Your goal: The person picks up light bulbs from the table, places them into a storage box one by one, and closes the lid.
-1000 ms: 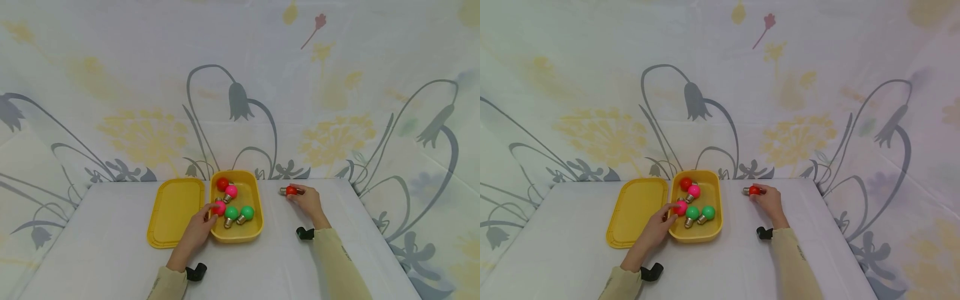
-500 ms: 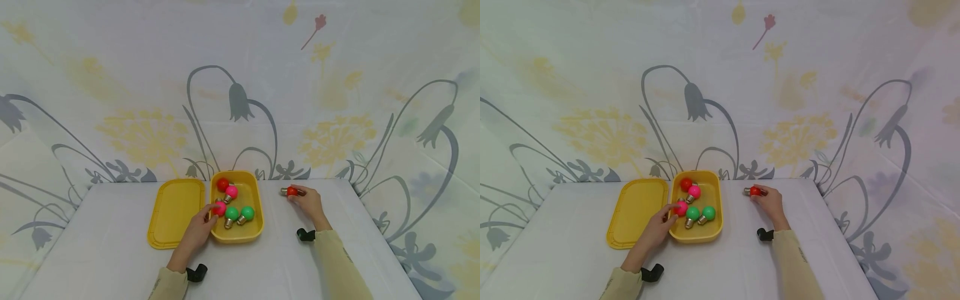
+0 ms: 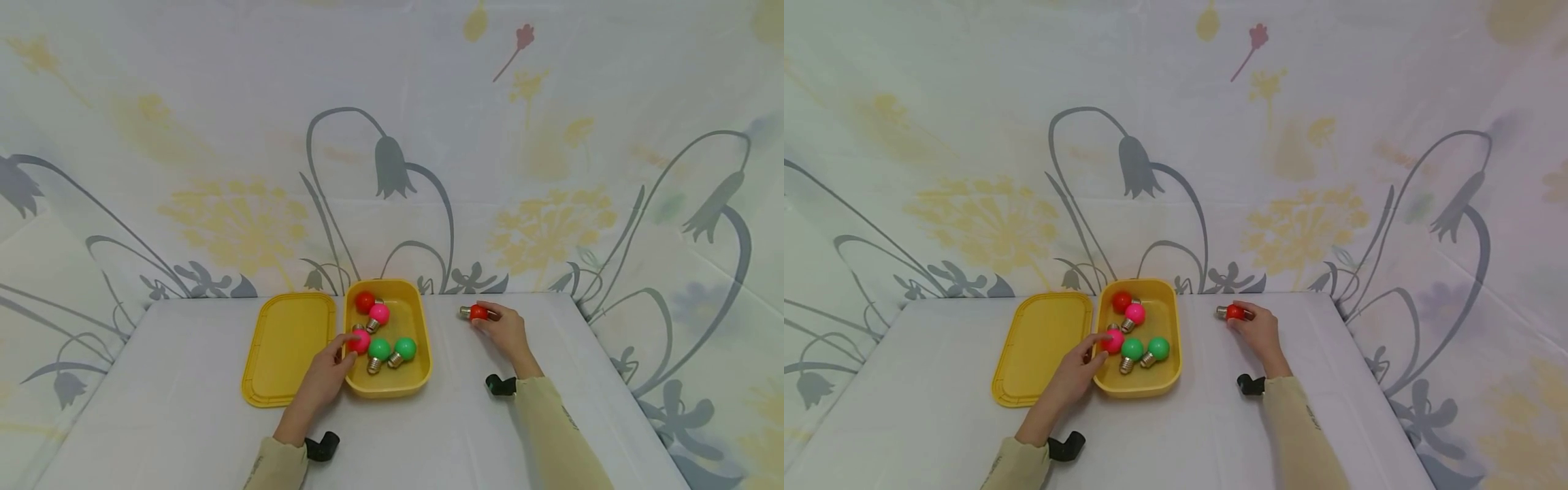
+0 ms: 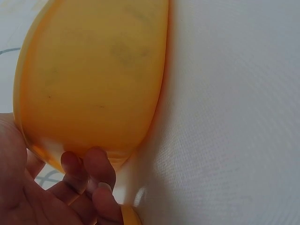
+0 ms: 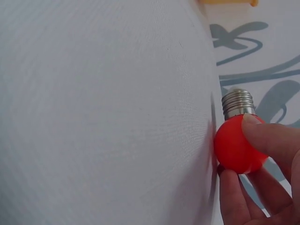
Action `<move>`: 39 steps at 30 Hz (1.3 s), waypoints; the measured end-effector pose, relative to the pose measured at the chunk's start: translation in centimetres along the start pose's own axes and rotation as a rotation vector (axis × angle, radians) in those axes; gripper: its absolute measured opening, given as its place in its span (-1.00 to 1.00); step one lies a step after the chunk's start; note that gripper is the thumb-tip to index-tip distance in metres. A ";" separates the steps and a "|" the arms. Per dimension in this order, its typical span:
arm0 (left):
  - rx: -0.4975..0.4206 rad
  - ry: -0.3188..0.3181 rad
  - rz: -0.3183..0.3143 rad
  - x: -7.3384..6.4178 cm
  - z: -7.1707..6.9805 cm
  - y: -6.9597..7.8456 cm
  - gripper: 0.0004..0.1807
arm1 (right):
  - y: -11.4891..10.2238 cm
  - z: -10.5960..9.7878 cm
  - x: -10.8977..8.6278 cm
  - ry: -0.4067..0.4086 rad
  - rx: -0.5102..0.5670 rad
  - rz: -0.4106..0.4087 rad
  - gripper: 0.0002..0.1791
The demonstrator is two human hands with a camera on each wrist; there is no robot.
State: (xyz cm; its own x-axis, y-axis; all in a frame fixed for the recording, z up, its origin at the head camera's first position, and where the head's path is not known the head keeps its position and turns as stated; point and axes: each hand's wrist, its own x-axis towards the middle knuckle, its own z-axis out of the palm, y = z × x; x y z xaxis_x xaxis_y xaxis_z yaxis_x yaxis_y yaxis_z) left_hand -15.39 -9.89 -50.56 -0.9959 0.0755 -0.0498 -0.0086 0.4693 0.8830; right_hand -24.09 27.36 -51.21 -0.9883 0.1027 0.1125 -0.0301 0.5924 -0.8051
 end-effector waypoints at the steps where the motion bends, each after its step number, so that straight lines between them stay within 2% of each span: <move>1: 0.001 0.000 0.000 0.0 0.0 0.0 -0.64 | 0.0 0.0 0.0 -0.002 -0.001 0.003 -0.50; 14: 0.009 -0.008 0.031 -0.2 0.0 0.0 -0.65 | 0.3 -0.2 0.1 -0.007 -0.007 0.007 -0.50; 31: 0.022 -0.009 0.031 -0.1 -0.1 0.2 -0.64 | -0.3 -0.6 -0.3 -0.013 -0.018 0.024 -0.50; 39: 0.023 -0.011 0.036 -0.2 -0.3 0.2 -0.64 | -0.6 -0.7 -0.5 -0.029 0.018 0.038 -0.48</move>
State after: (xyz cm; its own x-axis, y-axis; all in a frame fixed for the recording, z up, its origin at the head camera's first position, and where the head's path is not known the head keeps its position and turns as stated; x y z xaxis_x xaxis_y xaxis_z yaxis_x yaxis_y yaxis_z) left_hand -15.24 -10.02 -50.23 -0.9945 0.1019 -0.0235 0.0293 0.4866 0.8731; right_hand -23.50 27.57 -50.38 -0.9927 0.1018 0.0647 0.0055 0.5740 -0.8188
